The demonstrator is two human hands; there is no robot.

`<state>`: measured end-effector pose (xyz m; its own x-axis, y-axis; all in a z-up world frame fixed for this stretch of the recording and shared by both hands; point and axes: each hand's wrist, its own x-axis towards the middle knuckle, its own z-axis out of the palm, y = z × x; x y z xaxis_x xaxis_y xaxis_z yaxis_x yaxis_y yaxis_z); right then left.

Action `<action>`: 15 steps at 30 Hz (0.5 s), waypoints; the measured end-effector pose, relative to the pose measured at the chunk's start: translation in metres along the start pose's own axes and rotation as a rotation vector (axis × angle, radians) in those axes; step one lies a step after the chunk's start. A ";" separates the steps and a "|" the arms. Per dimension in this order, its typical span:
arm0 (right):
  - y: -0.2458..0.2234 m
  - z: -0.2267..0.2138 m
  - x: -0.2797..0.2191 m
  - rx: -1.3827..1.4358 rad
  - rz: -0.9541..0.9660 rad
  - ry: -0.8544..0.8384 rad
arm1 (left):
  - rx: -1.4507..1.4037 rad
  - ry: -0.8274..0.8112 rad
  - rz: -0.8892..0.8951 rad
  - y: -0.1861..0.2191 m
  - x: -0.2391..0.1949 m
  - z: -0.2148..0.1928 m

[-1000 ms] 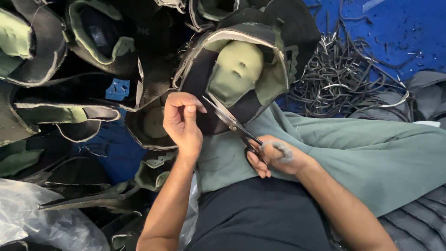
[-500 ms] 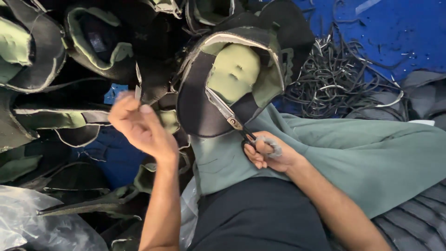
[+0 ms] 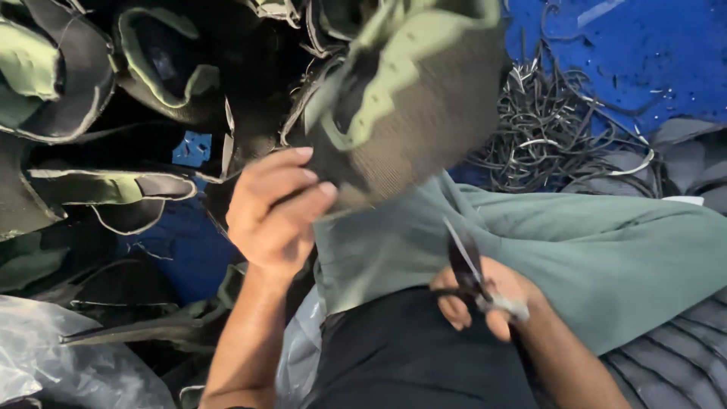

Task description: The person trims excess material and lining from shoe upper components using scissors.

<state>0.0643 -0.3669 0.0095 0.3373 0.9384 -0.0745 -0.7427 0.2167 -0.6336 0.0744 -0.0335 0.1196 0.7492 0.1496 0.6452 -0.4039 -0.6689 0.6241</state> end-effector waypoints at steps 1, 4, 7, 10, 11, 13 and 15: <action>0.001 -0.003 -0.008 -0.049 -0.040 -0.019 | 0.029 -0.064 0.174 0.001 0.005 -0.003; 0.003 -0.002 -0.001 -0.037 -0.034 0.032 | 0.172 -0.287 0.176 -0.023 -0.025 0.005; -0.004 0.002 0.007 0.041 0.054 0.169 | 0.127 -0.398 0.013 -0.025 -0.041 0.007; 0.000 0.003 0.002 0.047 0.129 0.203 | -0.002 -0.318 -0.140 -0.029 -0.066 0.010; -0.001 -0.002 0.007 0.034 0.127 0.191 | 0.007 -0.305 -0.131 -0.030 -0.060 0.012; 0.001 -0.008 0.010 -0.018 0.143 0.171 | -0.019 -0.208 -0.187 -0.029 -0.051 0.017; 0.000 -0.005 0.013 -0.010 0.144 0.185 | 0.064 -0.204 -0.161 -0.020 -0.039 0.030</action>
<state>0.0713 -0.3559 0.0042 0.3298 0.8938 -0.3039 -0.7854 0.0811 -0.6137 0.0689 -0.0474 0.0685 0.8940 0.1122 0.4338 -0.2420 -0.6938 0.6782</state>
